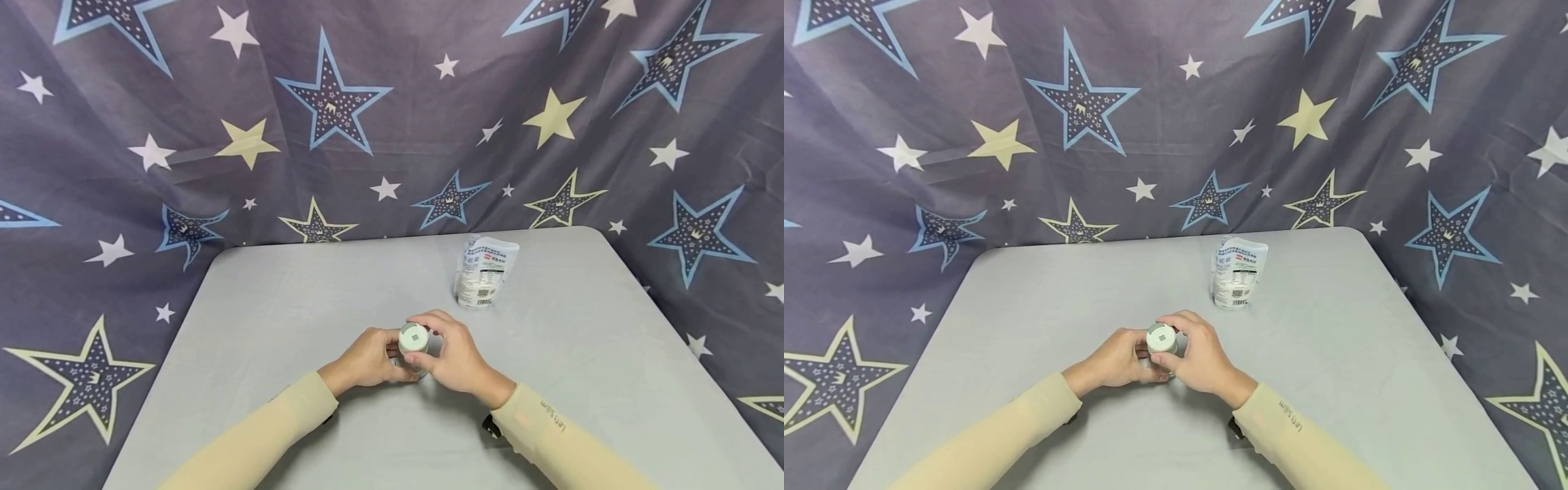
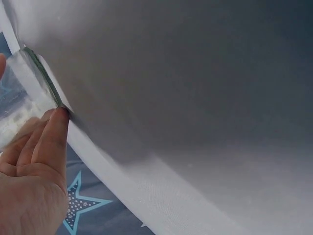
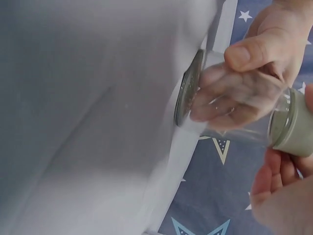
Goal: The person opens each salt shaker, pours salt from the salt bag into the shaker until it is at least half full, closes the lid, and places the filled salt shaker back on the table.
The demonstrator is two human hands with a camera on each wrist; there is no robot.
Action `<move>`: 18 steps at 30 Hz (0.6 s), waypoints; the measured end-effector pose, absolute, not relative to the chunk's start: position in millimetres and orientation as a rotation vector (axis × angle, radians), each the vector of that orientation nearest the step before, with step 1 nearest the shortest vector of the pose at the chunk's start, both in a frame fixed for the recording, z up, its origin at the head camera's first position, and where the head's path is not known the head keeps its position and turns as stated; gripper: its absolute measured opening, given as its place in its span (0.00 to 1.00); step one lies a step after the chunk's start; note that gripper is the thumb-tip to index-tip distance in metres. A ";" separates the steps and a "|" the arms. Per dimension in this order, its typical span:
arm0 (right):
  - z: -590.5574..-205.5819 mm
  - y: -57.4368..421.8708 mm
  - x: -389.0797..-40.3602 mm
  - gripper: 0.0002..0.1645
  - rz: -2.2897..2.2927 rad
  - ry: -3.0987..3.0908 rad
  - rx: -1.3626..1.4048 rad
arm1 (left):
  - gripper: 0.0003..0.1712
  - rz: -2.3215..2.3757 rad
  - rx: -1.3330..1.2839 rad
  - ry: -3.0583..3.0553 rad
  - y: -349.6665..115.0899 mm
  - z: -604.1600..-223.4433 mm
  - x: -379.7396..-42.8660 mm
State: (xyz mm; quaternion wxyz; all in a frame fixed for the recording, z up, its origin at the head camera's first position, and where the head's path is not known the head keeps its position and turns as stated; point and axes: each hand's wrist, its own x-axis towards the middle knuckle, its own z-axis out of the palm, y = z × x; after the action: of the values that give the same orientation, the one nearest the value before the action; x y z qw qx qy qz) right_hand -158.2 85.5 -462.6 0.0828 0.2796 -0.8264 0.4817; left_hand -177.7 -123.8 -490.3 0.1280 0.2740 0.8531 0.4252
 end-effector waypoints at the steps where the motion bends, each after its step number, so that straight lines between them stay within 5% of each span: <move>1: -462.3 86.1 -159.1 0.34 1.447 -2.472 0.863 | 0.28 1.233 0.799 2.483 -123.8 -490.3 -177.8; 18: -462.2 89.4 -156.1 0.46 1.491 -2.456 0.919 | 0.29 1.205 0.828 2.516 -124.2 -491.5 -178.9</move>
State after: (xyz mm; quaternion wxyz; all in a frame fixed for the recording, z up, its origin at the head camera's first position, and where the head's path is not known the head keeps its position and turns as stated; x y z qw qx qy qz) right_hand -156.1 89.4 -462.2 0.0627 0.3041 -0.8125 0.4934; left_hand -178.9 -124.2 -491.5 0.1157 0.2828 0.8588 0.4112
